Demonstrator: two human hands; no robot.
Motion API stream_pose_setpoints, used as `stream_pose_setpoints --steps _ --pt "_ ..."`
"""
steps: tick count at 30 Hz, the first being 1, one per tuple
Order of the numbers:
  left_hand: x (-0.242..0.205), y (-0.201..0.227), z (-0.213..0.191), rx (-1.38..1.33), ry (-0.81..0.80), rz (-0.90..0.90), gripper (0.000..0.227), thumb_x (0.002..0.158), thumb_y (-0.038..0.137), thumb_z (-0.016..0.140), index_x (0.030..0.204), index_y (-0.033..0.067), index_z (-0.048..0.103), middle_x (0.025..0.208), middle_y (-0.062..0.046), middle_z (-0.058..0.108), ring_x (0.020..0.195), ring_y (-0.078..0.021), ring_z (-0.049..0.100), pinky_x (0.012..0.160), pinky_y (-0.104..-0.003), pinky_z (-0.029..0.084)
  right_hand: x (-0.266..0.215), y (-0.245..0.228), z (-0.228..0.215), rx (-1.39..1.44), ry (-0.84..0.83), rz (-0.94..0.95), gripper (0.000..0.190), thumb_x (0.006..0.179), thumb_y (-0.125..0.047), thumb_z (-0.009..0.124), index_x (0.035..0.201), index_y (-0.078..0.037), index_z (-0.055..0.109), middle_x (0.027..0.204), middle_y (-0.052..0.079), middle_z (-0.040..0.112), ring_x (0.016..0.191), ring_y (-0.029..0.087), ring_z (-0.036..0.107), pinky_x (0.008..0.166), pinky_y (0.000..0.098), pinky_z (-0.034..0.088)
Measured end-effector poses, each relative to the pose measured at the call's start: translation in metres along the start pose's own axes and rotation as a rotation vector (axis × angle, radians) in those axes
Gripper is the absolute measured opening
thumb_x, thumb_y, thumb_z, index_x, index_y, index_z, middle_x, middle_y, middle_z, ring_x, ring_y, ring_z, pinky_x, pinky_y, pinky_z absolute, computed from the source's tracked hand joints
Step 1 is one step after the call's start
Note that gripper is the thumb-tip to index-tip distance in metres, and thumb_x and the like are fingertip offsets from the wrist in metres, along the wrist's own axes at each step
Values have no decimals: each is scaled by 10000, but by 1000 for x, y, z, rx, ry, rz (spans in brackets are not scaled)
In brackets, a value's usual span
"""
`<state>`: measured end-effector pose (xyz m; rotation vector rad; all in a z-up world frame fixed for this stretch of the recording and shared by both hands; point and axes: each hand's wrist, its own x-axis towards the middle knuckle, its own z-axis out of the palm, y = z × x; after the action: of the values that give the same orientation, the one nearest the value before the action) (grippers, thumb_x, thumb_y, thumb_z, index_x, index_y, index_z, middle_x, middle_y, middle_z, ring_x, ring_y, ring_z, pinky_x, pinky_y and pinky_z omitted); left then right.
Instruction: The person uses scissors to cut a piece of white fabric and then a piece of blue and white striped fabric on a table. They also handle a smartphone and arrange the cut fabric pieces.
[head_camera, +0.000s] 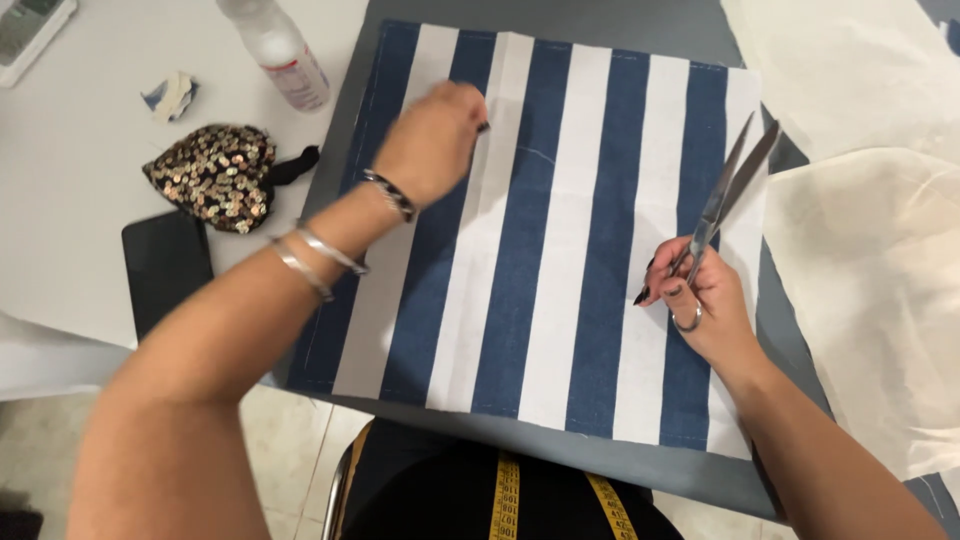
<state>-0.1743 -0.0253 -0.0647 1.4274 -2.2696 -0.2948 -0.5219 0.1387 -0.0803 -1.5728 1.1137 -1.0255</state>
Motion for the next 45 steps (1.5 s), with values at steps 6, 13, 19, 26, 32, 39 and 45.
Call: stream_pose_setpoints --steps 6,13,19,26,32,39,45 --pt "-48 -52 -109 -1 177 74 75 1003 10 578 1003 57 637 975 -144 665 928 -368 601 771 -481 452 -1 6 3 4 28 -21 470 986 -510 565 1112 -58 540 808 66 606 738 146 647 716 294 637" --pt "-71 -43 -118 -101 -7 -179 93 990 101 651 1028 144 723 1028 -48 738 957 -224 680 849 -405 539 -1 7 6 -4 16 -5 478 979 -544 571 1114 -87 543 797 34 597 787 133 622 709 302 646" --pt "-15 -8 -7 -184 -58 109 142 872 172 795 991 152 722 939 -66 704 829 -240 674 736 -395 517 0 10 5 -13 33 -60 480 980 -534 588 1109 -75 533 773 38 613 710 135 647 710 279 601" --pt "35 -4 56 -92 -104 -77 117 831 83 685 837 193 722 942 -85 712 815 -322 688 792 -455 530 2 -5 5 -59 9 -53 470 980 -546 563 1085 -88 556 755 26 616 673 131 663 702 275 607" --pt "23 3 64 75 -113 -62 136 956 80 597 919 168 693 992 -120 655 869 -399 646 749 -492 550 2 0 1 -22 -20 -6 411 975 -501 600 1066 -101 564 809 8 612 691 135 667 698 269 620" --pt "6 10 3 -41 13 -17 199 952 -11 510 934 102 673 955 -124 651 814 -318 647 747 -461 518 0 0 2 29 -20 10 420 978 -498 601 1083 -94 554 824 25 596 703 126 629 710 277 633" --pt "-33 -40 -89 10 155 89 20 977 85 649 984 104 649 960 -151 650 880 -394 625 765 -507 471 -2 8 1 -6 -1 -35 390 1020 -455 561 1089 -73 529 806 54 599 672 144 654 710 265 600"
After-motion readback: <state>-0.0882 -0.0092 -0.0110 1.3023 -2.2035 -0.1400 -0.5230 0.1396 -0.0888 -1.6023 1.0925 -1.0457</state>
